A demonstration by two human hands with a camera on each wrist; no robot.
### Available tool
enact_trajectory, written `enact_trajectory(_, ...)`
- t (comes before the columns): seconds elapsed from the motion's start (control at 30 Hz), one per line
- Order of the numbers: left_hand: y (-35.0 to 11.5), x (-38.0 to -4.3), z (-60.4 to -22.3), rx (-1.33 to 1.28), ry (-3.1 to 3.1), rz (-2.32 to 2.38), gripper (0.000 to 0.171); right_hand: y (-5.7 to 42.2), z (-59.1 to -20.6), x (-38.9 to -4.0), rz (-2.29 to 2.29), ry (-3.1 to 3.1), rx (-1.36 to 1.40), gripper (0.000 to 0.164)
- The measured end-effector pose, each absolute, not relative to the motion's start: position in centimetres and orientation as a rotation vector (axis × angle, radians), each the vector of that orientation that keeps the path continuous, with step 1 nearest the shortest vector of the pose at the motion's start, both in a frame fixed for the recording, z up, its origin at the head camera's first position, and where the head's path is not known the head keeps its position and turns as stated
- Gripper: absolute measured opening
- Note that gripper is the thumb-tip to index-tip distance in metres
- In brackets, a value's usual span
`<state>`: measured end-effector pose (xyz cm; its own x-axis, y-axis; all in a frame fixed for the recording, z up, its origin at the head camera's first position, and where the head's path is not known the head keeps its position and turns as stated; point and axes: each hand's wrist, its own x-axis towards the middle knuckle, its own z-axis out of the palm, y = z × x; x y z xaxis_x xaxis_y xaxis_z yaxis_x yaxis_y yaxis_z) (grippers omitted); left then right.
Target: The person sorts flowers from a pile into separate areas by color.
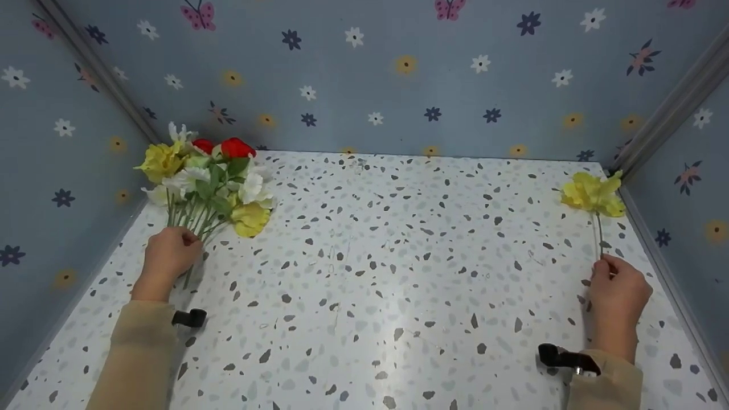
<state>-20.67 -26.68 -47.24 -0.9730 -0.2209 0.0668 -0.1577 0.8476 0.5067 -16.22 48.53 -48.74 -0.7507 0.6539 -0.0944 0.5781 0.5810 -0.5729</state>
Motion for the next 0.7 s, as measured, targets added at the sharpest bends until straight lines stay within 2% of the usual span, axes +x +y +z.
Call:
enact_trajectory(0.1,-26.6,-20.5,-46.7,0.318,-2.905,-0.823,0.04,48.6,-48.8,-16.1,0.853,-2.696,-1.003,0.051)
enact_trajectory(0.27,-26.7,-20.2,-45.8,0.423,-2.884,-1.018,0.024,48.7,-48.8,-15.9,0.871,-2.712,-1.011,0.053)
enact_trajectory(0.4,-26.4,-20.2,-45.0,0.486,-2.837,-1.268,0.032,48.7,-48.6,-15.8,0.886,-2.707,-1.058,0.055)
enact_trajectory(0.7,-22.8,-20.6,-44.0,0.466,-2.414,-1.907,0.032,46.1,-46.6,-16.6,0.885,-2.559,-1.072,0.055)
